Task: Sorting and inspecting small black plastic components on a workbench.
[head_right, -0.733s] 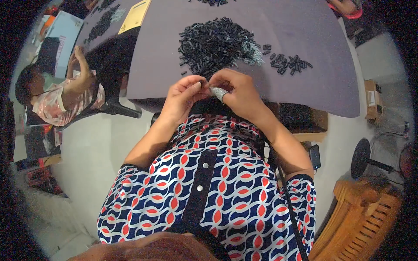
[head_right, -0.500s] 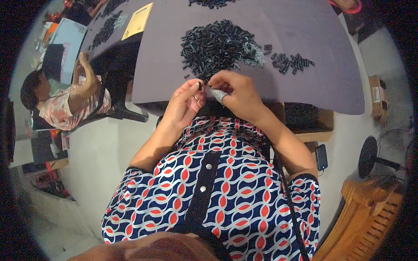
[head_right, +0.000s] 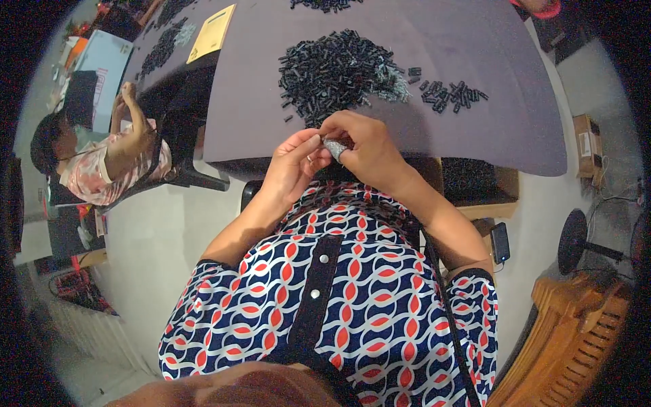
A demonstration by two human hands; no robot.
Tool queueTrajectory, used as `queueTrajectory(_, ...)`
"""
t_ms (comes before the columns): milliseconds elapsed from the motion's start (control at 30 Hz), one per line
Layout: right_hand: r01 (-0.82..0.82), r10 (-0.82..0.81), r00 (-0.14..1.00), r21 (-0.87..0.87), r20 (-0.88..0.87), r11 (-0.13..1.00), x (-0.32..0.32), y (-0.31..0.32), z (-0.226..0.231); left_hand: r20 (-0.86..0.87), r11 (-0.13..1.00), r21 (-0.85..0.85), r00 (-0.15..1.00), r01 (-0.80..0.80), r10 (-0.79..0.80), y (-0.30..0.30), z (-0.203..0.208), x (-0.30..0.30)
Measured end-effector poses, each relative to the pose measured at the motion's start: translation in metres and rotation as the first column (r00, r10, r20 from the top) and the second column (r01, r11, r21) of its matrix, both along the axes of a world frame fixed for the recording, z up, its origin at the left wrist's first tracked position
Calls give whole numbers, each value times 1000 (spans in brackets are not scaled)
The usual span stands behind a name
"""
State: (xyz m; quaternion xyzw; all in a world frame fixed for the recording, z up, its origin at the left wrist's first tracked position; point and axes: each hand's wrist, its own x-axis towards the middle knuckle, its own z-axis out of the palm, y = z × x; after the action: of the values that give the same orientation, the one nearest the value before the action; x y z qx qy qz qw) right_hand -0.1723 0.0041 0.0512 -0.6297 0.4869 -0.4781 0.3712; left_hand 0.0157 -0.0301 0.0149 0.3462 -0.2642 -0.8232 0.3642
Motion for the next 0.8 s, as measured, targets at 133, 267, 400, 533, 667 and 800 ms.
queueTrajectory(133, 2, -2, 1000, -7, -26, 1000, 0, 0, 0, -5, 1000, 3, 1000, -11, 11, 0, 0, 1)
queueTrajectory(267, -39, 38, 995, -4, -88, 999, -3, 0, 0, 7, 1000, -5, 1000, -9, 9, 1, -4, 0)
queueTrajectory(400, -57, 61, 997, 64, -55, 996, -4, -2, -2, 54, 999, -38, 998, 8, -6, 2, -6, 0)
queueTrajectory(533, -124, 111, 990, 172, 82, 977, -10, -5, -16, 91, 998, -46, 996, 31, -27, 5, -2, 1)
queueTrajectory(667, -175, 144, 980, 244, 137, 954, -7, -2, -16, -4, 996, 42, 997, 77, -77, 8, -3, 6)
queueTrajectory(800, -174, 166, 985, 221, 52, 960, -1, 1, -8, -20, 996, 32, 997, 80, -79, 11, -10, 13)
